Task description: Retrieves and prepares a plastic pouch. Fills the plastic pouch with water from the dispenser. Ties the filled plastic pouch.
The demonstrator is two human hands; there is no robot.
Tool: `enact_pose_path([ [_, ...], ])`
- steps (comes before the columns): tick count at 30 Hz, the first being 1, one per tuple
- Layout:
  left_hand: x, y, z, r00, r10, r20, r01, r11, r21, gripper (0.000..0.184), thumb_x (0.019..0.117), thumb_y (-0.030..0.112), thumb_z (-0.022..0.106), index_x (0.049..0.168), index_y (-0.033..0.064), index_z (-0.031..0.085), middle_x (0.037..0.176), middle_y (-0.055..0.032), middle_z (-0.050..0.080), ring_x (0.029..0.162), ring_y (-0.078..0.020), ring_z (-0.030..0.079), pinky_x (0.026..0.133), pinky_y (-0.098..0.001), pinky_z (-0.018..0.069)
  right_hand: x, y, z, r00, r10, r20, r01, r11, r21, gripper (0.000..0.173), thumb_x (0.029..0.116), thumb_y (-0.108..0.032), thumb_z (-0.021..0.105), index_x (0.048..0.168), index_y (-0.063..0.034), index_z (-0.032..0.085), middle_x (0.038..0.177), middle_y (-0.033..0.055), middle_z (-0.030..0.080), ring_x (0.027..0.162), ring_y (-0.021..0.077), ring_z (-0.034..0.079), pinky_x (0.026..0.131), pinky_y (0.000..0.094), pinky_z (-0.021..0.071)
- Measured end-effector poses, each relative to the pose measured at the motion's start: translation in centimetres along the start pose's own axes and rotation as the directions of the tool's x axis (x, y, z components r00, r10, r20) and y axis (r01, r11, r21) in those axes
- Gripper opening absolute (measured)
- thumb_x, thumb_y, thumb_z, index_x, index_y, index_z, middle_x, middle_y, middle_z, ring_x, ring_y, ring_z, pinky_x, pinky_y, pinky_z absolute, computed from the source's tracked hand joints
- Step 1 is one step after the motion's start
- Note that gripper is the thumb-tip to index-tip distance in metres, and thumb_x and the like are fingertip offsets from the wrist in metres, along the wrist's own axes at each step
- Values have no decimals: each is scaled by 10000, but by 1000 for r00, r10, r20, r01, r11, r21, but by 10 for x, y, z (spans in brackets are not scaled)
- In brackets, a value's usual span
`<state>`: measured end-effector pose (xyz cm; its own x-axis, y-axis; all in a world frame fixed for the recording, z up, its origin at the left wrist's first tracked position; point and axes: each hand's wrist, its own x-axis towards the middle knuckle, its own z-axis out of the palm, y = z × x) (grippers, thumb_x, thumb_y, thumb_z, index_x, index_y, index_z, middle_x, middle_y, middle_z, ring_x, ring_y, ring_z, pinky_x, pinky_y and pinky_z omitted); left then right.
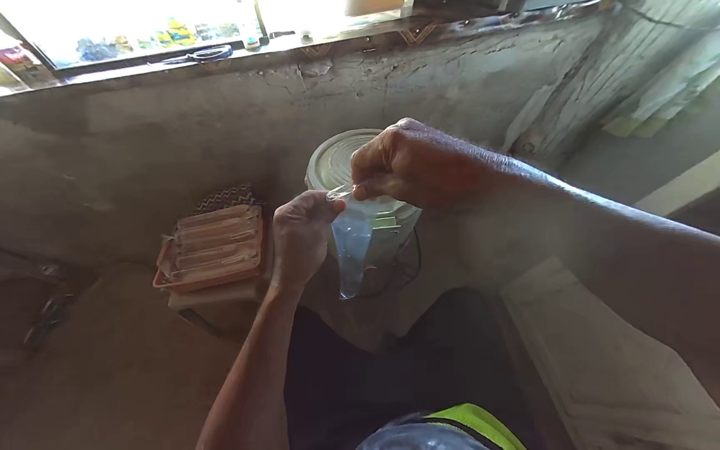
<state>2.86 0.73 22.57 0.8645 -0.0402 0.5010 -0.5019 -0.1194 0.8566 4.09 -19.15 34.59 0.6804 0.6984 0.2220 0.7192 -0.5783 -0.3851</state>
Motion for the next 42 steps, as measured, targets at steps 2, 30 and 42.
enact_pose_path([
  [2,-5,-1,4,999,17,-38,-21,994,-103,94,921,-18,702,961,59,738,889,57,733,811,3,680,759,-197,585,4,2,3,998,-68,-10,69,994,79,119,953,-160,707,846,-108,714,761,-35,645,685,31,580,616,234,453],
  [30,-17,28,52,934,298,199,-217,912,-348,250,1056,62,498,920,29,705,877,43,736,870,-22,695,839,-242,587,-24,-19,19,887,129,-443,68,913,402,207,994,-160,664,803,-92,626,631,-20,580,489,43,504,420,186,393],
  [42,115,205,90,930,354,97,-338,929,-153,200,1017,43,561,886,10,707,802,-47,715,775,-105,682,733,-304,568,-104,40,184,416,-31,-909,-328,927,-182,852,886,-671,672,1494,-156,368,1510,218,411,1443,309,409,1153,423,384],
])
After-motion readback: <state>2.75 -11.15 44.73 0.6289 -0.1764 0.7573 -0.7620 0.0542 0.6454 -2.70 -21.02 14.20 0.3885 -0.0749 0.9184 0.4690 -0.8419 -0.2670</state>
